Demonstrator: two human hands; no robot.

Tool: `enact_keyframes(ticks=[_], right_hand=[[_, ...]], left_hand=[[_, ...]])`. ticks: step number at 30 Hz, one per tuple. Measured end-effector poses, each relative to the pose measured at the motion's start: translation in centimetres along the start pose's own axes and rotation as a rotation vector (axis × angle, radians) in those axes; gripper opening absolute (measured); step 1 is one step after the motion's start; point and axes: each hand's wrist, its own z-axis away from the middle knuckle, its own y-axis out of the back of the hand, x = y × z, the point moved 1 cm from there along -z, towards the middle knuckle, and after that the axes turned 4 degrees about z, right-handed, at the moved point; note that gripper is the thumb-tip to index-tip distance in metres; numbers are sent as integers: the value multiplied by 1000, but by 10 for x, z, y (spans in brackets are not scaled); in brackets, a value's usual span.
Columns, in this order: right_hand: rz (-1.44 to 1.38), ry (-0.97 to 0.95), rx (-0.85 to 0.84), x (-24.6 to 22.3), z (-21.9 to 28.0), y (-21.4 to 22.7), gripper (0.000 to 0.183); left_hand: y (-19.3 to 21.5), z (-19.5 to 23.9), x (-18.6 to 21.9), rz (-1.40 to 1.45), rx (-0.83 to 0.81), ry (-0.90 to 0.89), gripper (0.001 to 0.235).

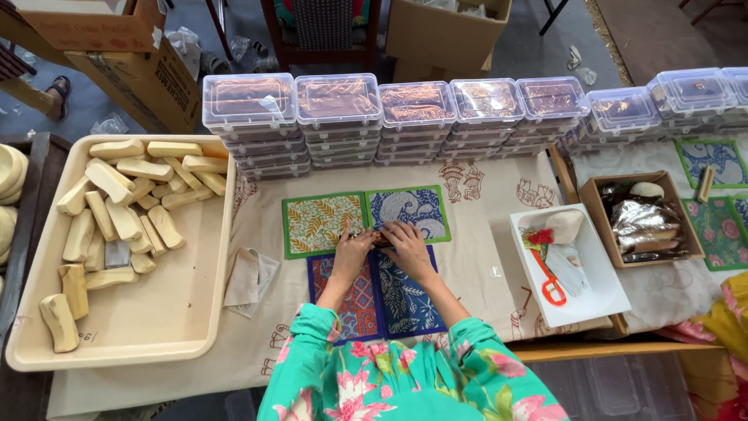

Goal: The person wipes a wooden block with a white cloth, then wraps it in a sheet of gold foil. They place the wrapped item on the table and repeat the process with a second wooden block.

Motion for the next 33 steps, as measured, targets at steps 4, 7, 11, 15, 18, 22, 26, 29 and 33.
enact_keyframes(ticks=[4,7,11,15,18,22,26,29,33], right_hand=[[-46,-63,44,27,20,-41,32],[-63,-84,21,27,18,-39,28],[-94,-93,25,26,20,-40,32],[-87,-100,30,24,20,-37,33],[-82,-123,55,25,21,-40,28],[-107,-124,53,21,20,-34,31],[-101,-112,70,24,20,-45,27],[-103,-118,53,26,18,-39,24],[-146,-145,69,25,20,-40,24]], left_hand=[[-7,1,-5,-26,14,-32,34],[1,-3,-6,14,-52,-20,32],[27,0,-4,-88,-44,-180,36],[30,29,-39,-157,-3,-210,41],[41,60,-73,-138,-57,118,32],[74,54,-41,-34,233,225,25],[66,17,7,-121,250,-45,47],[29,6,10,-120,119,-110,48],[12,7,0,-56,36,-114,39]])
